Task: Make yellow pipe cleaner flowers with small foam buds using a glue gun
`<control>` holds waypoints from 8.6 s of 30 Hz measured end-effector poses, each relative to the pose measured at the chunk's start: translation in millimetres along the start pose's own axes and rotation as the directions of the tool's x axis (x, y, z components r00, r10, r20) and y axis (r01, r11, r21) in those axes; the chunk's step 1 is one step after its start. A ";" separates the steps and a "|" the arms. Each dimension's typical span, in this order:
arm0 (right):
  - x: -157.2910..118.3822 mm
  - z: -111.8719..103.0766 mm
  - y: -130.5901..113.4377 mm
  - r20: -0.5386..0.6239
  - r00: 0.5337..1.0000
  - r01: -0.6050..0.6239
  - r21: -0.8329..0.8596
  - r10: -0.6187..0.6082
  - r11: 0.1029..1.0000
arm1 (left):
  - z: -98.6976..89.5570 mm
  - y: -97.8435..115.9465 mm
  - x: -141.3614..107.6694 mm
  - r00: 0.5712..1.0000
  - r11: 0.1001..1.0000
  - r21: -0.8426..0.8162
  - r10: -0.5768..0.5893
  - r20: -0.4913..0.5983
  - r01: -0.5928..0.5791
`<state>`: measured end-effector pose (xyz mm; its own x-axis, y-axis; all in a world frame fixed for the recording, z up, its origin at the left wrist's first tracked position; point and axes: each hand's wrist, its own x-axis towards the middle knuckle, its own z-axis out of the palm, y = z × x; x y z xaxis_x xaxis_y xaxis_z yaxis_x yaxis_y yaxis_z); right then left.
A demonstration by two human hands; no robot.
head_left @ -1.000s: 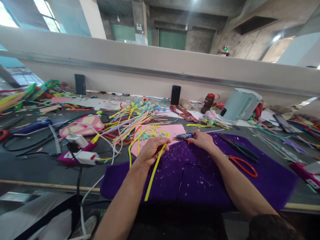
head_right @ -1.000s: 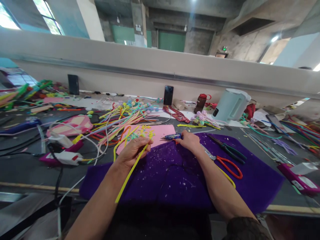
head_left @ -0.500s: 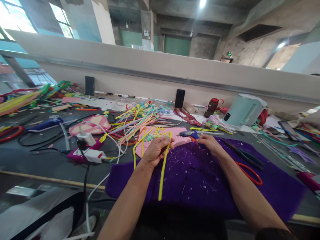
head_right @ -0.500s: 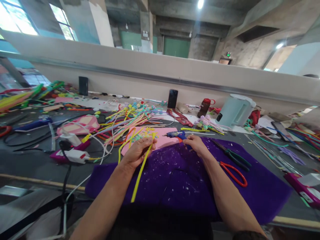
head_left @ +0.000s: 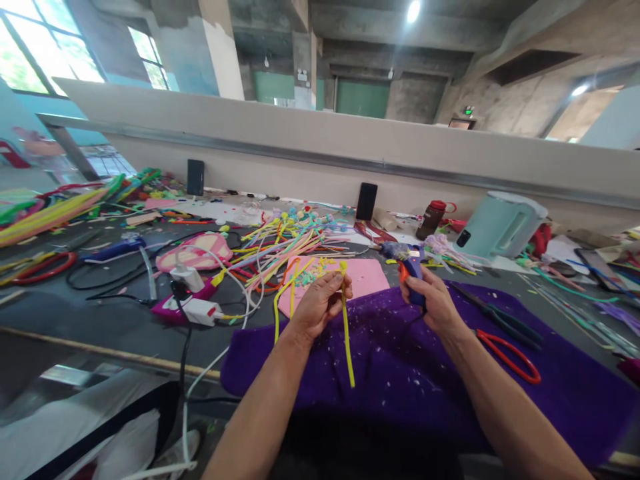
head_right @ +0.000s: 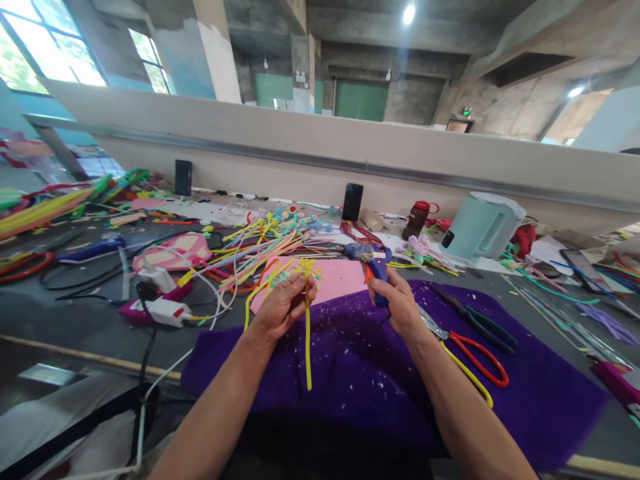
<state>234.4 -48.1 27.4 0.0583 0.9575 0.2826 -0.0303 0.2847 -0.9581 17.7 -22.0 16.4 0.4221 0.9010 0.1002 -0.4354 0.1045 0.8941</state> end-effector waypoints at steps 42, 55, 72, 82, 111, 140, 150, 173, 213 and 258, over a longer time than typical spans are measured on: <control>-22.8 9.2 -7.6 0.094 0.987 0.159 -0.527 -0.129 0.835 | -0.9 -9.5 4.4 0.992 0.976 0.211 0.071 -0.100 -0.048; -21.7 8.1 -3.9 0.102 0.990 0.133 -0.516 -0.093 0.846 | 0.4 -9.1 4.2 0.993 0.979 0.198 0.062 -0.100 -0.041; -21.5 6.4 2.2 0.126 0.990 0.119 -0.455 -0.069 0.882 | -1.3 -9.9 4.3 0.990 0.976 0.206 0.091 -0.111 -0.067; -20.5 7.7 2.9 0.103 0.990 0.130 -0.451 -0.093 0.883 | -1.9 -10.4 4.3 0.991 0.972 0.234 0.045 -0.130 -0.014; 18.8 -25.8 57.9 0.013 0.987 -0.056 -0.907 0.160 0.416 | -13.6 -4.1 6.6 0.949 0.987 0.123 0.133 -0.287 -0.101; 97.2 102.2 48.8 0.383 0.843 0.431 -0.901 0.378 -0.049 | -10.5 -5.2 4.7 0.965 0.990 0.108 0.116 -0.237 -0.093; 100.1 98.5 45.3 0.423 0.869 0.376 -0.902 0.259 0.213 | -9.7 -4.9 4.2 0.964 0.992 0.097 0.106 -0.244 -0.085; 29.4 54.5 23.1 0.155 0.951 -0.306 0.342 0.268 0.888 | -5.6 -14.9 5.0 0.989 0.991 0.063 -0.114 -0.096 0.120; 15.4 55.2 20.6 0.246 0.946 -0.243 0.109 0.210 0.964 | 2.0 -16.8 2.5 0.993 0.980 0.183 -0.061 -0.100 0.078; 13.4 56.0 19.0 0.290 0.957 0.066 -0.119 -0.029 0.991 | -3.0 -11.6 3.8 0.978 0.977 0.025 -0.209 -0.026 0.210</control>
<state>178.7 -27.2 15.6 -0.2323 0.9214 0.3117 0.0925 0.3399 -0.9359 22.0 -18.5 5.1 0.4828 0.8699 -0.1006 -0.3174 0.2809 0.9057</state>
